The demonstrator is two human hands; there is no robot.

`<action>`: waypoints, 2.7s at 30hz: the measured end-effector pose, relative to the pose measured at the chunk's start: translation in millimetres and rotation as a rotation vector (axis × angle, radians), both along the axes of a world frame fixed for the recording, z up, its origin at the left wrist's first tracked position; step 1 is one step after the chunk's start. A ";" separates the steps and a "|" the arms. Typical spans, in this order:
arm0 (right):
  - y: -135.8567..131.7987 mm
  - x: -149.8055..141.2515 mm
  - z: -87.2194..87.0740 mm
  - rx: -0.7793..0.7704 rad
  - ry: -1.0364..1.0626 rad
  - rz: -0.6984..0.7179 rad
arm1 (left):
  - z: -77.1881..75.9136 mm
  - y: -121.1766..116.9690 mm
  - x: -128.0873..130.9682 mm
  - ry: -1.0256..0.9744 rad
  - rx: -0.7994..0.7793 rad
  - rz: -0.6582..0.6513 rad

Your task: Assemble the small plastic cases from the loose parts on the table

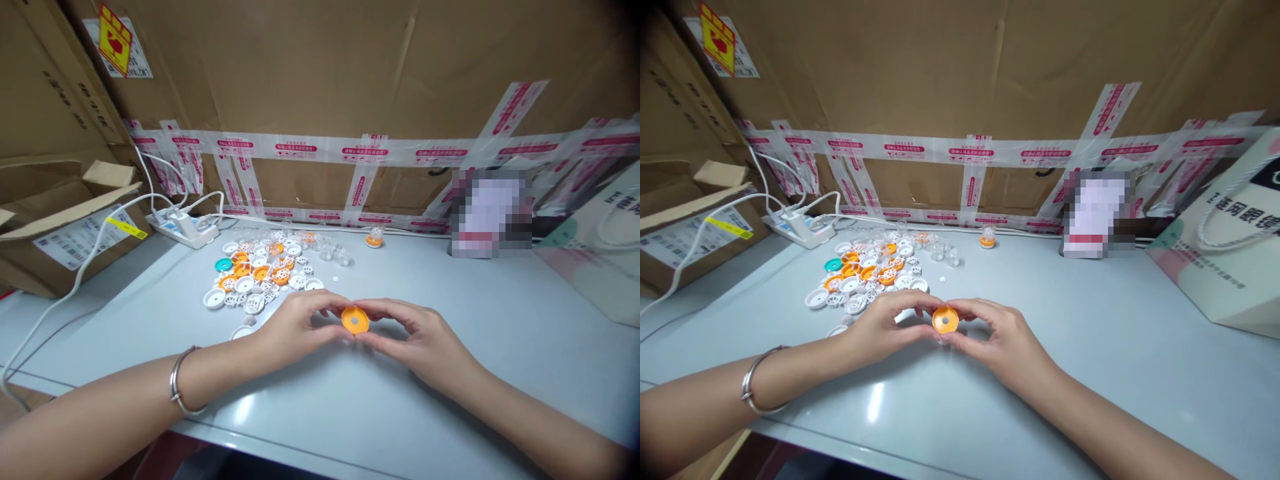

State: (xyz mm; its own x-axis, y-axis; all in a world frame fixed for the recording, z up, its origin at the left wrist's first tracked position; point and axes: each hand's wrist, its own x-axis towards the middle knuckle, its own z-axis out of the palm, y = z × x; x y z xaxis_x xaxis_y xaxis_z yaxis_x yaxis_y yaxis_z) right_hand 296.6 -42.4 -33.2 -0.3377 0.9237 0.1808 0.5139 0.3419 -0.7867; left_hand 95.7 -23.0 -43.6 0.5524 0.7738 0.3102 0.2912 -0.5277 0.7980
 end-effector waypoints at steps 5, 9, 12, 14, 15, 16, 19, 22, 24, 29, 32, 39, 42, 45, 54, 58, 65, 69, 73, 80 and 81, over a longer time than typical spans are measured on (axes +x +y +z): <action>0.7 -1.8 -4.6 -0.121 0.046 -0.028 | 0.0 0.7 -2.1 0.084 -0.051 -0.016; 0.4 -2.7 -6.2 -0.154 0.021 -0.013 | -0.8 0.3 -2.7 0.168 -0.030 -0.032; -0.3 -3.1 -7.8 -0.158 0.000 -0.002 | -2.9 1.1 -2.9 0.204 0.001 -0.049; -0.3 -3.3 -9.1 -0.146 -0.018 0.007 | -4.7 1.9 -2.9 0.223 0.033 -0.053; -0.1 -3.3 -9.9 -0.134 -0.027 0.014 | -5.7 2.2 -2.9 0.237 0.051 -0.050; 0.2 -3.2 -10.6 -0.119 -0.035 0.020 | -6.5 2.5 -2.8 0.250 0.065 -0.044; 1.4 -2.4 -13.0 -0.081 -0.052 0.035 | -7.6 2.5 -2.3 0.286 0.072 -0.028; 2.1 -1.2 -14.9 -0.076 -0.061 0.040 | -6.4 2.0 -2.2 0.302 0.043 -0.027; 2.2 -0.7 -15.5 -0.075 -0.072 0.041 | -4.9 1.8 -2.3 0.309 0.014 -0.026; 2.4 -2.7 -15.3 -0.082 -0.094 0.040 | -1.8 2.1 -2.3 0.297 -0.031 -0.033; 2.3 -5.1 -15.4 -0.079 -0.099 0.036 | -0.5 3.0 -3.0 0.310 -0.030 -0.012; 3.1 -8.9 -19.7 -0.037 -0.107 0.033 | -3.9 -2.2 -6.9 0.381 0.116 0.037; 3.9 -9.1 -21.3 -0.028 -0.093 0.037 | -4.4 -6.8 -5.3 0.408 0.201 0.022; 4.0 -9.3 -21.6 -0.035 -0.102 0.040 | 12.0 0.9 -15.2 0.395 0.316 0.054; 2.7 -10.1 -19.4 -0.023 -0.155 0.032 | 74.2 90.7 -177.0 1.008 0.071 0.565; 2.6 -9.7 -20.7 -0.016 -0.164 0.026 | 49.6 114.8 -202.4 1.027 0.011 0.500; 3.2 -10.0 -20.5 -0.012 -0.173 0.021 | 34.9 127.4 -210.0 1.046 -0.099 0.469; 3.2 -10.6 -19.8 -0.014 -0.175 0.027 | 37.9 123.7 -218.2 1.066 -0.188 0.449; 2.7 -10.2 -19.7 -0.006 -0.174 0.021 | 36.5 123.4 -215.2 1.079 -0.237 0.442; 2.2 -8.2 -20.1 0.008 -0.167 0.018 | 30.5 123.7 -208.4 1.084 -0.259 0.443; 2.2 -8.1 -20.1 0.007 -0.166 0.019 | 31.9 122.4 -208.1 1.086 -0.251 0.446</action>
State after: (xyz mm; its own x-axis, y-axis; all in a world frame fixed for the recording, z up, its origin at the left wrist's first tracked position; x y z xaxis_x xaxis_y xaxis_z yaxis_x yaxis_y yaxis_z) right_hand 288.4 -40.2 -53.4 -0.3803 0.9160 0.1274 0.6299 0.3574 -0.6895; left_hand -112.4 99.5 -11.8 0.1004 0.9356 -0.3385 0.9933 -0.0745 0.0889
